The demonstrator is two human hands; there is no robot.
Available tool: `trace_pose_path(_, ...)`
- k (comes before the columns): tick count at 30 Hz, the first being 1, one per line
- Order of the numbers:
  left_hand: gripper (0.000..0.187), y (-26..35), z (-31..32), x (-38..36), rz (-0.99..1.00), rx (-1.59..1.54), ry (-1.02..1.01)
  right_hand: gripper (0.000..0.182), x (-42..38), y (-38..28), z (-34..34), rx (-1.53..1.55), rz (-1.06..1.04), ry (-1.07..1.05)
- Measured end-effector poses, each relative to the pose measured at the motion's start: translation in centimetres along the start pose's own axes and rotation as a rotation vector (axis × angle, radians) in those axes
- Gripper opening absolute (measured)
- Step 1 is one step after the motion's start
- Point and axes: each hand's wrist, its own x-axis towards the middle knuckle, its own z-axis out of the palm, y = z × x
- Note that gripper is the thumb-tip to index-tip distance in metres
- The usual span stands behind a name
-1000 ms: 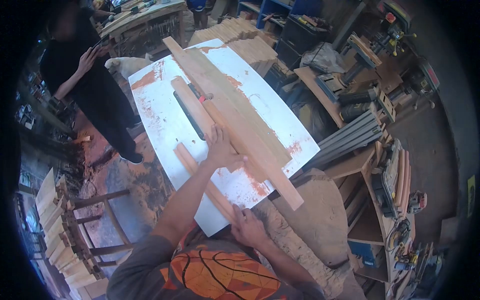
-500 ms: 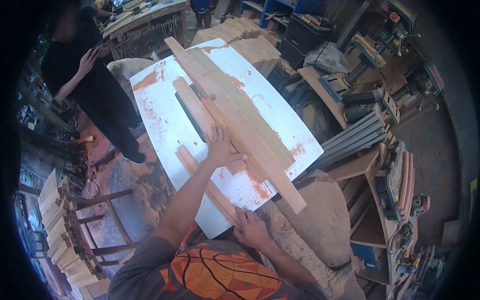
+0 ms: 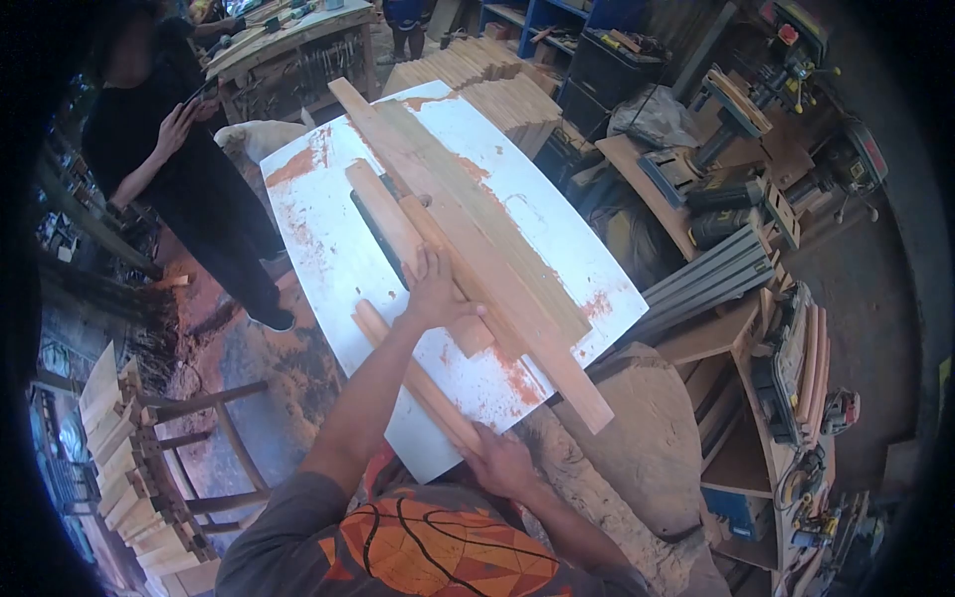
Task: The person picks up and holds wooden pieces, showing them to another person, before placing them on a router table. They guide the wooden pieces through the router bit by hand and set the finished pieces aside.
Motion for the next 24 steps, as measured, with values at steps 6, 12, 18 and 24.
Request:
trace_pose_path(6, 0.152, -0.7, -0.6, 0.9, -0.013, 0.033, -0.024, 0.049, -1.9, 2.4, -0.7, 0.148, 0.119, -0.029)
trace_pose_path(12, 0.152, -1.1, -0.9, 1.4, -0.027, 0.044, -0.033, 0.047, -4.8, 3.5, -2.4, 0.233, 0.116, 0.072)
trace_pose_path(18, 0.152, -1.7, -1.2, 2.1, -0.024, 0.059, -0.019, 0.036, -8.8, 4.9, -7.0, 0.302, 0.076, 0.225)
trace_pose_path(24, 0.151, -2.2, -1.3, 2.7, -0.03, 0.085, -0.053, 0.032, -13.9, 6.4, -12.8, 0.139, 0.12, 0.319)
